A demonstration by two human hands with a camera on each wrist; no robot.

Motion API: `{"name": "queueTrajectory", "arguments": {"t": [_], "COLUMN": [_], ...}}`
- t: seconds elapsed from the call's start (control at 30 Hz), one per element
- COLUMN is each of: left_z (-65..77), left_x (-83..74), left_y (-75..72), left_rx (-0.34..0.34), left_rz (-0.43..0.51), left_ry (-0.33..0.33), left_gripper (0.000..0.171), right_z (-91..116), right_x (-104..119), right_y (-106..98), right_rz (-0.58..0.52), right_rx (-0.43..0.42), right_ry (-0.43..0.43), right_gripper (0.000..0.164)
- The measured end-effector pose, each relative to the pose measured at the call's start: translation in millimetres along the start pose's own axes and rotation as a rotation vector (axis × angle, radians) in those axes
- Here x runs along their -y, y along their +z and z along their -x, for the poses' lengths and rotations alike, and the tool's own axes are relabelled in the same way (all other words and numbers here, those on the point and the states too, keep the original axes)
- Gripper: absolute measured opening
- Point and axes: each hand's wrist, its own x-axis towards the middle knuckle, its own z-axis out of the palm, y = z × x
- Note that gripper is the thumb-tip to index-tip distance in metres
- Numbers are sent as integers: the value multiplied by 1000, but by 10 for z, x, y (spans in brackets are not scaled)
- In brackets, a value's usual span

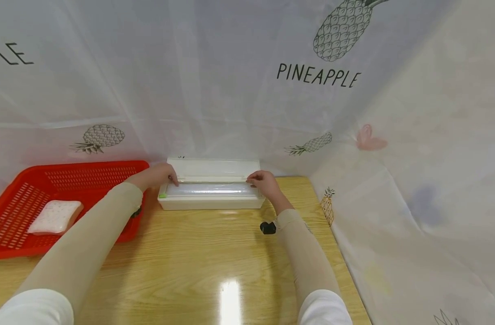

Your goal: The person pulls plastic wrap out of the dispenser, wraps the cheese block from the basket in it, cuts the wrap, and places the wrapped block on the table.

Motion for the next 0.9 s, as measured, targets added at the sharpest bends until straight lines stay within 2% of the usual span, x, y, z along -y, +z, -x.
{"name": "queueTrajectory", "arguments": {"t": [0.13,0.27,0.4,0.5,0.6,0.73,0.9], "left_z": [9,24,44,102,208,348,526], "left_x": [33,62,63,48,-47,-179,-348], "left_y": [-5,-27,-69,-123,-188,-298,-456], "left_rx": [-5,11,29,43,54,38,-22], "left_rz": [53,113,87,73,91,107,94], "left_ry": [44,100,115,104,97,100,109], "left_gripper": [23,22,18,19,24,28,27], "right_z": [12,32,39,59,130,213,325], "right_x": [3,31,83,182,316,504,755], "right_y": [-15,-53,-119,-163,-243,-356,-480], "right_rz": [-27,-10,20,102,239,316,297], "right_rx": [10,30,94,169,220,246,227], "right_ry": [-3,-43,-127,-203,-252,-231,-178], "right_gripper": [18,19,15,13,18,22,24]}}
